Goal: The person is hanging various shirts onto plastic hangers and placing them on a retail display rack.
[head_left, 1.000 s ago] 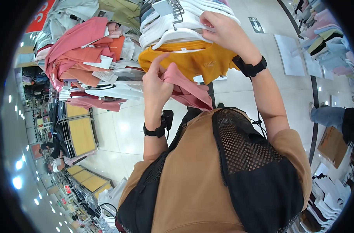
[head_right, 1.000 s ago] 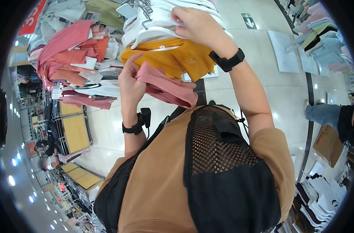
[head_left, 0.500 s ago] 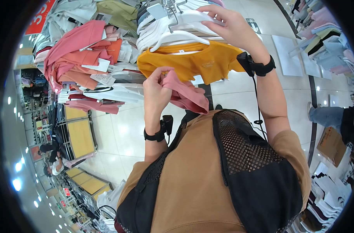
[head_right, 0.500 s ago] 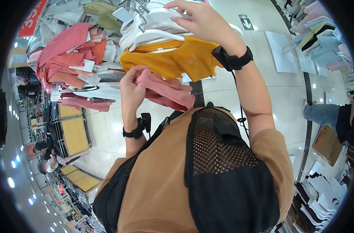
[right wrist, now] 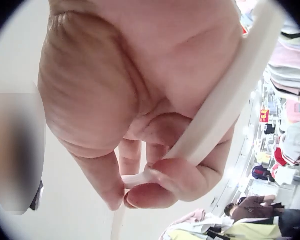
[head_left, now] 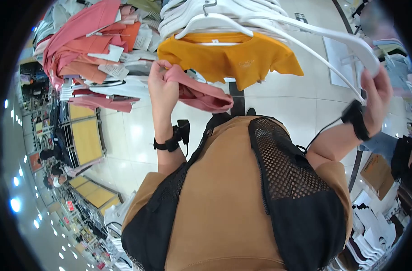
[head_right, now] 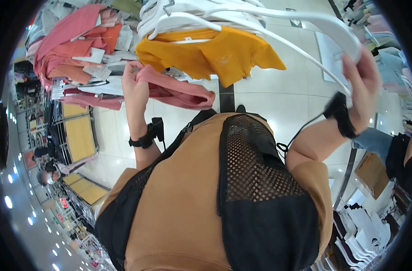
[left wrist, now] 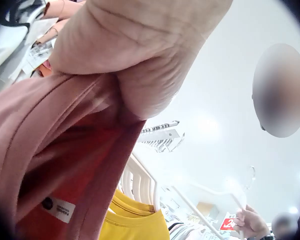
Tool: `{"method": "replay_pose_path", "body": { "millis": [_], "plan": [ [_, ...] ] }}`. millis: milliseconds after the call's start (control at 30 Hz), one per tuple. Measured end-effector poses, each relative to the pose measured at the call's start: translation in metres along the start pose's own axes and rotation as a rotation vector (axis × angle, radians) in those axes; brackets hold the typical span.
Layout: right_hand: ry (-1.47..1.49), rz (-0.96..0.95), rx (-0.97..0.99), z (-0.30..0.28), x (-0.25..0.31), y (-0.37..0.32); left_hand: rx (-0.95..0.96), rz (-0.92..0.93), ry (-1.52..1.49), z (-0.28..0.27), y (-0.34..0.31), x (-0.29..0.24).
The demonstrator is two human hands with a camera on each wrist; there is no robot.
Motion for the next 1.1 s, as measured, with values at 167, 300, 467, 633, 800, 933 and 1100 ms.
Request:
{"method": "replay_pose_path", "body": {
  "millis": [167, 300, 467, 633, 800, 933, 1100],
  "plan": [
    [0.263, -0.088, 0.019, -0.04, -0.036, -0.038, -0.091, 0.0, -0.01, -0.014, 0.007, 0.005],
    [0.342, -0.007, 0.196, -0.009, -0.038, -0.059, -0.106, -0.032, 0.011, -0.011, 0.011, 0.009],
    [0.296, 0.071, 0.538, 0.085, 0.007, -0.063, -0.075, -0.046, 0.133, -0.011, 0.02, 0.017],
    [0.153, -0.089, 0.572, 0.149, 0.031, -0.071, -0.088, -0.008, 0.13, -0.008, 0.017, 0.012],
    [0.204, -0.201, 0.566, 0.184, 0.055, -0.08, -0.097, -0.002, 0.324, 0.001, 0.01, 0.004],
    [0.209, -0.266, 0.606, 0.205, 0.068, -0.085, -0.041, 0.141, 0.259, 0.014, 0.002, 0.004],
    [0.289, -0.359, 0.546, 0.24, 0.065, -0.095, 0.008, 0.29, 0.34, 0.035, -0.022, -0.021]
  ]
}}
Point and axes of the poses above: each hand's wrist, its own y-axis towards the middle knuckle, its own z-axis out of the palm, x = y × z, the point moved 3 cm from there along y, towards the middle knuckle, and after that the axes turned 12 degrees about -y, right-handed, at the moved point
